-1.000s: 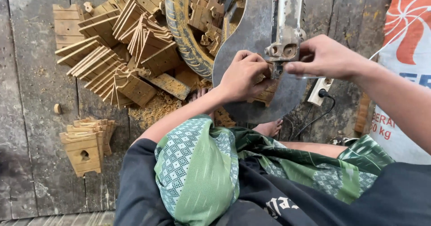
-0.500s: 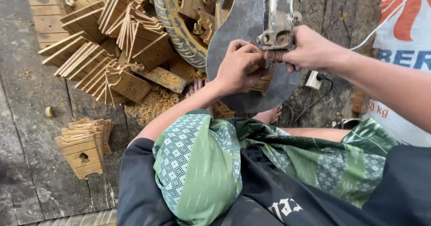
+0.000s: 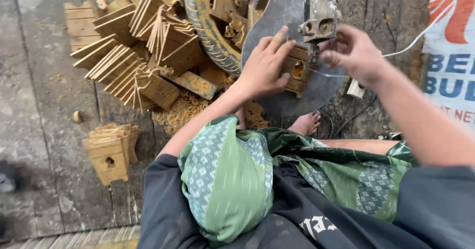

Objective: Using a scroll saw to cut intricate patterns into small wooden panels

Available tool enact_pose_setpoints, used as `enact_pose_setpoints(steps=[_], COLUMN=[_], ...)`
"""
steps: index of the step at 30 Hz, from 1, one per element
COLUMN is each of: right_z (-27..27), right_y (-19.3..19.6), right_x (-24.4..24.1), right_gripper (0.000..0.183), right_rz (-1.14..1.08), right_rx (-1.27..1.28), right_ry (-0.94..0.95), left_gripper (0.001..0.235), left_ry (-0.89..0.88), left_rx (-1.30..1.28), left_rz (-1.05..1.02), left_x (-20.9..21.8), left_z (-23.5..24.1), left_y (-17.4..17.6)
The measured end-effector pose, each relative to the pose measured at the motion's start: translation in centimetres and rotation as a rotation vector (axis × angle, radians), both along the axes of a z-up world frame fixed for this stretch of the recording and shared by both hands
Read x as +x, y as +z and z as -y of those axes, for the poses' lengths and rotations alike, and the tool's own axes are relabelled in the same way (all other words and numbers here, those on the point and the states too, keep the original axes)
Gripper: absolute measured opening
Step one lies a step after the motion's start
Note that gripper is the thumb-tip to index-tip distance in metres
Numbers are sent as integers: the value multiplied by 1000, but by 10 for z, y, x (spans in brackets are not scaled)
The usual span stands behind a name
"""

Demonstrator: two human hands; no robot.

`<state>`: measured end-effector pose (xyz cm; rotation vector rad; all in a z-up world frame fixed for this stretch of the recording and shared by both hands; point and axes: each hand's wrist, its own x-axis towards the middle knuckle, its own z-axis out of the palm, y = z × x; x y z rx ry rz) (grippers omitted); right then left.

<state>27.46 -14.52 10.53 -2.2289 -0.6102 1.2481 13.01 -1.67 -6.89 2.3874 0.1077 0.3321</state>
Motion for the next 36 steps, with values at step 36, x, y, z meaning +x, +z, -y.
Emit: enact_pose_setpoints(steps=[36], right_z=[92], right_y=[-89], right_x=[-72], right_gripper=[54], right_rz=[150], right_rx=[884], right_ry=[-273], left_gripper=[23], left_ry=[97], left_rx=[-1549], left_rz=[-116], left_x=[-44], left_z=[19], left_y=[68])
